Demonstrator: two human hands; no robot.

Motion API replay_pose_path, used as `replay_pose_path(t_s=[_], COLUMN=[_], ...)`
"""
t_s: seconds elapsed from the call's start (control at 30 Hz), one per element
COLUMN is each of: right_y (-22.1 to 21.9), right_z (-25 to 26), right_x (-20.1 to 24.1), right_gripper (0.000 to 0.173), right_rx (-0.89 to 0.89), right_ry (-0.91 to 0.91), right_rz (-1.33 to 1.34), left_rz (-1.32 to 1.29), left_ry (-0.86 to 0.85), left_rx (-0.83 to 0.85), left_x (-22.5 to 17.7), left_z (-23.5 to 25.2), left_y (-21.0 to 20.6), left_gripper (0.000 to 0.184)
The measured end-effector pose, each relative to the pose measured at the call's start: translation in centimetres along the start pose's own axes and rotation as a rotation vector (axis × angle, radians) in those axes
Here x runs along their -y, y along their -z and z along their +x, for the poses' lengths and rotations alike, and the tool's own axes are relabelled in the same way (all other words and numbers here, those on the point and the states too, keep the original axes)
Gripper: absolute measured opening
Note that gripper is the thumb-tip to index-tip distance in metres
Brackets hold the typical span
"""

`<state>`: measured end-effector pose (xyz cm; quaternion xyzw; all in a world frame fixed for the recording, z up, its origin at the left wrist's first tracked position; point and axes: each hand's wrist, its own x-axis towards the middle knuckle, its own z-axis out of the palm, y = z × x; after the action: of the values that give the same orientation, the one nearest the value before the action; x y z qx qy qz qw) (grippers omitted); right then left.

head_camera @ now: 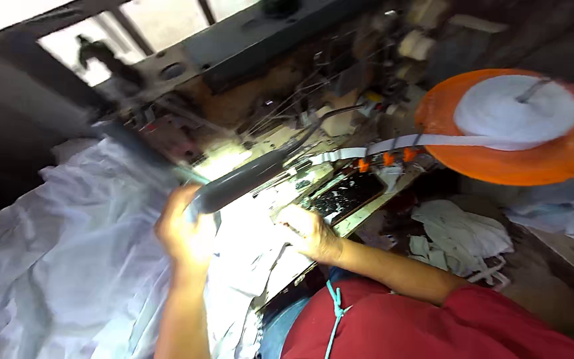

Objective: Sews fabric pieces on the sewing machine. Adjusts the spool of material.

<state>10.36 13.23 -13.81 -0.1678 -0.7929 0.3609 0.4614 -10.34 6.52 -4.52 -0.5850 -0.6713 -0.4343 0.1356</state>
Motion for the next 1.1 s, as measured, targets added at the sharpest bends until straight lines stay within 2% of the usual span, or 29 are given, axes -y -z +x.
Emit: replay_pose_path(t_s=[0.03, 0.13, 0.2, 0.3, 0.33, 0.43, 0.53, 0.63, 0.7, 0.8, 0.87, 0.93, 1.0, 1.03, 1.1], right_y=[0.5, 0.6, 0.0, -0.8, -1.0, -0.3, 1.3, 3.3, 4.1, 4.8, 5.4, 5.9, 6.5, 6.7, 7.1], right_z=[-0.3, -0.8, -0.8, 0.4, 0.6, 0.0, -0.8, -1.6, -2.4, -3.3, -3.4, -3.0, -2.3, -2.0, -1.5], right_x=[0.1, 0.8, 1.3, 2.6, 2.7, 3.1, 4.1, 4.7, 4.8, 4.7, 4.8, 5.1, 5.5, 5.7, 5.9], right_gripper=[0.017, 0.016, 0.016, 0.024, 0.026, 0.025, 0.018, 0.012, 0.013, 0.015, 0.021, 0.021, 0.020, 0.018, 0.014], right_rx=[-0.019, -0.018, 0.176, 0.683, 0.757, 0.736, 0.637, 0.672, 0.717, 0.759, 0.708, 0.664, 0.637, 0.612, 0.575], right_ry=[0.048, 0.220, 0.260, -0.007, -0.063, -0.034, 0.056, 0.051, 0.096, 0.175, 0.234, 0.192, 0.033, -0.061, -0.180], right_rz=[-0.040, -0.124, -0.161, -0.239, -0.234, -0.144, 0.004, 0.031, -0.012, -0.005, 0.059, 0.216, 0.473, 0.614, 0.847], left_rz=[0.001, 0.153, 0.292, 0.434, 0.458, 0.479, 0.319, 0.076, 0.008, -0.093, -0.194, -0.191, 0.061, 0.245, 0.470], left_ry=[-0.083, -0.239, -0.312, -0.315, -0.303, -0.234, -0.116, -0.165, -0.252, -0.358, -0.352, -0.353, -0.416, -0.422, -0.306], left_rx=[0.016, 0.359, 0.511, 0.622, 0.647, 0.746, 0.795, 0.946, 1.026, 0.931, 0.780, 0.615, 0.466, 0.387, 0.262], left_x=[-1.0, -3.4, -2.6, -1.4, -1.0, -0.7, -2.5, -5.1, -6.1, -5.8, -6.0, -6.9, -7.2, -6.6, -4.2], left_z=[-1.1, -4.5, -6.2, -7.0, -7.0, -7.0, -6.5, -5.7, -6.1, -7.1, -7.7, -9.0, -11.2, -12.2, -12.9], left_y=[1.5, 5.6, 6.2, 7.1, 7.3, 8.2, 10.5, 11.4, 10.6, 9.4, 8.8, 7.5, 4.7, 3.2, 1.1], left_gripper=[0.026, 0.031, 0.030, 0.027, 0.028, 0.022, 0.023, 0.019, 0.016, 0.020, 0.024, 0.038, 0.054, 0.051, 0.034])
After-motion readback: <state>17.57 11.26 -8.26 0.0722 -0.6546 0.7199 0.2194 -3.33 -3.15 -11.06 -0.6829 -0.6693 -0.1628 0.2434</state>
